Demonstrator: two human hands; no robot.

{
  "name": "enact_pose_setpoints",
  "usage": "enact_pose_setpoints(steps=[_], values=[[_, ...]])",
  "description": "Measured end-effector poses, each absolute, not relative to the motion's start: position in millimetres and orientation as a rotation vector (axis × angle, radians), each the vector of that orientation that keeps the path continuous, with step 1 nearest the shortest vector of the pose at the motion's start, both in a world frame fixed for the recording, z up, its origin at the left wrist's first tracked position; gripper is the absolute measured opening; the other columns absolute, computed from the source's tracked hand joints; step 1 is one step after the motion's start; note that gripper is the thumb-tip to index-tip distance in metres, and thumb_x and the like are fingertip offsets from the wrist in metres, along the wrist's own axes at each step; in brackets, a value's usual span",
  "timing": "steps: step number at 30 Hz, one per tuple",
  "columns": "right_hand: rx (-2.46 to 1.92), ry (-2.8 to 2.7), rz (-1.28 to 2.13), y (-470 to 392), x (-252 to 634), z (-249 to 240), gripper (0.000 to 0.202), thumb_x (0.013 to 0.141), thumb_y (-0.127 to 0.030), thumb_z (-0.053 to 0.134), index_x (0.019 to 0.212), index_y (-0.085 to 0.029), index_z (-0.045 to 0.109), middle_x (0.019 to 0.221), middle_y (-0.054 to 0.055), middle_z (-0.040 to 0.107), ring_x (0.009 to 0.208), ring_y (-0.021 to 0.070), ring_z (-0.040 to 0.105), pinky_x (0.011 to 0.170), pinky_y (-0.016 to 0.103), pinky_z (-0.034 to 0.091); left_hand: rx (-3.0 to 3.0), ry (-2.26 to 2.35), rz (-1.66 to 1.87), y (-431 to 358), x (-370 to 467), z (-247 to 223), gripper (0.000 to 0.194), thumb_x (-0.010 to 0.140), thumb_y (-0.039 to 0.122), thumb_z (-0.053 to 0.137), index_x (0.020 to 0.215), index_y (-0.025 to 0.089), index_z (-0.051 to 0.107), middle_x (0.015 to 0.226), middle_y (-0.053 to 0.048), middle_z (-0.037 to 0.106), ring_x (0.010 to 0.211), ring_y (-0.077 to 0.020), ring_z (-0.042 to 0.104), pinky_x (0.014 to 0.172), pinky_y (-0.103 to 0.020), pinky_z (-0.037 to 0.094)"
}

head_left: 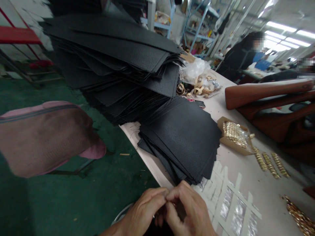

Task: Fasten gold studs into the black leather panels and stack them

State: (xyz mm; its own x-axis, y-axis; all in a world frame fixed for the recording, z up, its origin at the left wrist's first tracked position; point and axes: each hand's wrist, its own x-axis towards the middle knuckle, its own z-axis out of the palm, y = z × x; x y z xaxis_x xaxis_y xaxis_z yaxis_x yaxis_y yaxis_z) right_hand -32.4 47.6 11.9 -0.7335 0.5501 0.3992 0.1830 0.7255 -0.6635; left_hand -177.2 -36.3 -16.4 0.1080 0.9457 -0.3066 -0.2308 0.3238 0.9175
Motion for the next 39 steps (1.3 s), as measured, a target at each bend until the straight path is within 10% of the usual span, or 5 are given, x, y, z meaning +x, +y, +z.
enact_pose_setpoints(steps=[10, 18, 30, 35, 39], values=[[-0.990, -2.274, 0.425, 139, -35, 74, 0.011, 0.090, -0.032, 0.063, 0.084, -0.023, 0.067, 0.083, 0.001, 0.074, 0.069, 0.0158, 0.068, 0.067, 0.026, 0.051, 0.439, 1.027, 1.351, -35, -168, -14, 0.037, 0.078, 0.051, 0.073, 0.080, 0.017, 0.061, 0.046, 0.011, 0.029, 0.042, -0.0049, 0.022, 0.044, -0.019, 0.021], [-0.967, -2.539, 0.005, 167, -41, 42, 0.021, 0.098, -0.033, 0.050, 0.084, -0.020, 0.059, 0.080, 0.006, 0.068, 0.075, 0.0216, 0.062, 0.070, 0.032, 0.044, 0.313, 1.323, 1.504, -31, -159, -2, 0.044, 0.086, 0.054, 0.063, 0.107, 0.016, 0.067, 0.082, -0.001, 0.061, 0.045, -0.0025, 0.034, 0.044, -0.020, 0.027], [-1.043, -2.262, 0.914, 68, 51, 20, 0.014, 0.094, -0.032, 0.061, 0.095, -0.025, 0.073, 0.087, 0.000, 0.075, 0.074, 0.0144, 0.070, 0.068, 0.024, 0.054, 0.511, 1.389, 1.256, -38, -149, -13, 0.043, 0.076, 0.046, 0.075, 0.052, 0.018, 0.052, 0.051, 0.004, 0.049, 0.047, -0.0087, 0.038, 0.047, -0.022, 0.032], [-1.366, -1.907, 1.231, 54, 83, 23, 0.028, 0.094, -0.038, 0.059, 0.116, -0.022, 0.066, 0.092, 0.004, 0.075, 0.081, 0.0167, 0.071, 0.075, 0.029, 0.058, 0.591, 1.260, 1.027, -40, -141, -1, 0.029, 0.079, 0.040, 0.073, 0.066, 0.016, 0.065, 0.055, 0.003, 0.058, 0.047, -0.0091, 0.043, 0.044, -0.020, 0.032], [-1.473, -1.542, 1.438, 38, 101, 18, 0.029, 0.087, -0.043, 0.067, 0.097, -0.016, 0.067, 0.084, 0.006, 0.074, 0.078, 0.0187, 0.071, 0.071, 0.030, 0.059, 0.483, 1.097, 1.039, -42, -128, 3, 0.025, 0.079, 0.041, 0.073, 0.082, 0.015, 0.072, 0.069, -0.003, 0.069, 0.052, -0.0111, 0.055, 0.047, -0.019, 0.041]])
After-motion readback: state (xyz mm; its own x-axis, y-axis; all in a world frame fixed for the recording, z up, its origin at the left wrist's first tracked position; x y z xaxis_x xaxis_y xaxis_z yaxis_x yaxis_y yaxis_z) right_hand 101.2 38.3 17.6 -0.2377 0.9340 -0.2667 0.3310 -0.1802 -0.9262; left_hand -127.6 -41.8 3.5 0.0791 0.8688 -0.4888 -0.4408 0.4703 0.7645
